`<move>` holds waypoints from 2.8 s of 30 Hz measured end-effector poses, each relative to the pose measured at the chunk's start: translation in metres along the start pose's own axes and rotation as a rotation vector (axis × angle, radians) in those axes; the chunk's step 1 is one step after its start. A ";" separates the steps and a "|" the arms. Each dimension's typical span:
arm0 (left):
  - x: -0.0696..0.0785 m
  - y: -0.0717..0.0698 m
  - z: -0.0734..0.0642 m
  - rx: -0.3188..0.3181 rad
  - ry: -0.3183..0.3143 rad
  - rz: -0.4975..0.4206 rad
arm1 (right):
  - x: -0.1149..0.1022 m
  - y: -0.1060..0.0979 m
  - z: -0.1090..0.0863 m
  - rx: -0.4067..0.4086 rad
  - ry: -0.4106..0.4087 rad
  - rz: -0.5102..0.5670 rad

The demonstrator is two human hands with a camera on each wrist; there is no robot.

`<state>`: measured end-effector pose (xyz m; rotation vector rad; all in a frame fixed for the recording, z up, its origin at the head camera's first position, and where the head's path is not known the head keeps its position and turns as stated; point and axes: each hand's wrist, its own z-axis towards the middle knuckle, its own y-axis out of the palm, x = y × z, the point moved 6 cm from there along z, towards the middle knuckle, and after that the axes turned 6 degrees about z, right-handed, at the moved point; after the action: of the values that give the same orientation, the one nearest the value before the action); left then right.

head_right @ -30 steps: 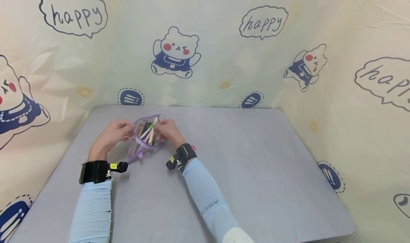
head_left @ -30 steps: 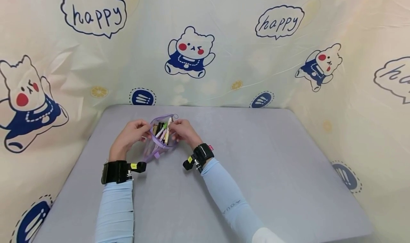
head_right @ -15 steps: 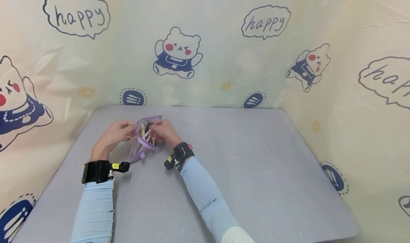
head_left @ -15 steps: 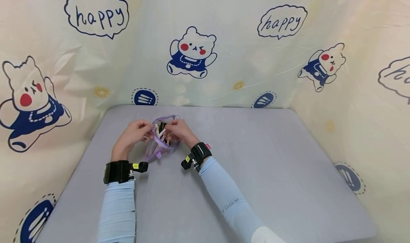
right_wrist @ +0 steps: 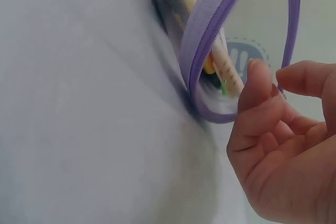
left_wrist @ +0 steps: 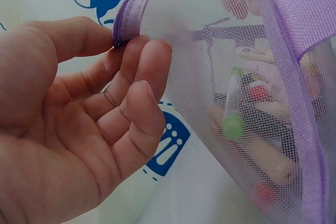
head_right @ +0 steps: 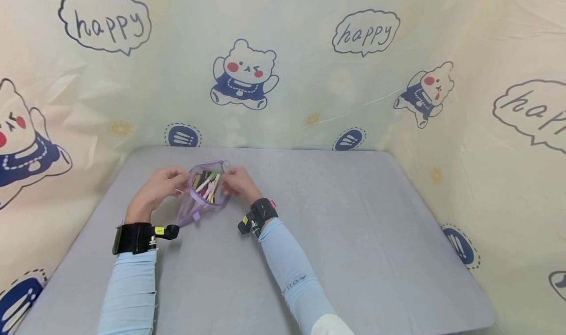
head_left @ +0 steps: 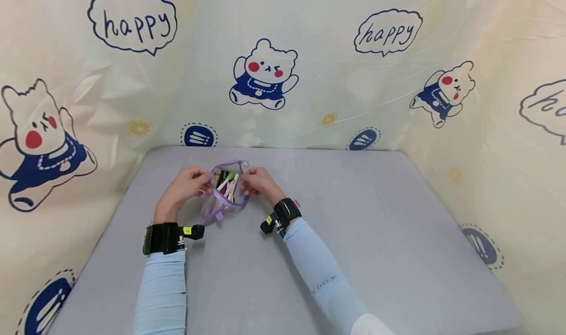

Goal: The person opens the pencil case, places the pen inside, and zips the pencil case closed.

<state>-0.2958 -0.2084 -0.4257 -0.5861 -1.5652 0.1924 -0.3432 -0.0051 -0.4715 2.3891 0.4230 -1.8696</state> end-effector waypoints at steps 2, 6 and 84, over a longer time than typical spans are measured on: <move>0.000 0.000 -0.001 0.000 -0.003 0.008 | 0.003 -0.001 -0.001 -0.009 0.002 0.000; 0.000 0.001 -0.002 -0.005 -0.009 0.010 | 0.004 -0.006 -0.002 -0.009 0.001 -0.006; 0.026 0.062 0.134 -0.263 0.011 0.828 | -0.010 -0.030 0.060 -0.088 -0.232 -0.731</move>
<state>-0.4097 -0.1132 -0.4447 -1.4241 -1.2642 0.6059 -0.4101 0.0085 -0.4740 2.0692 1.4690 -2.2723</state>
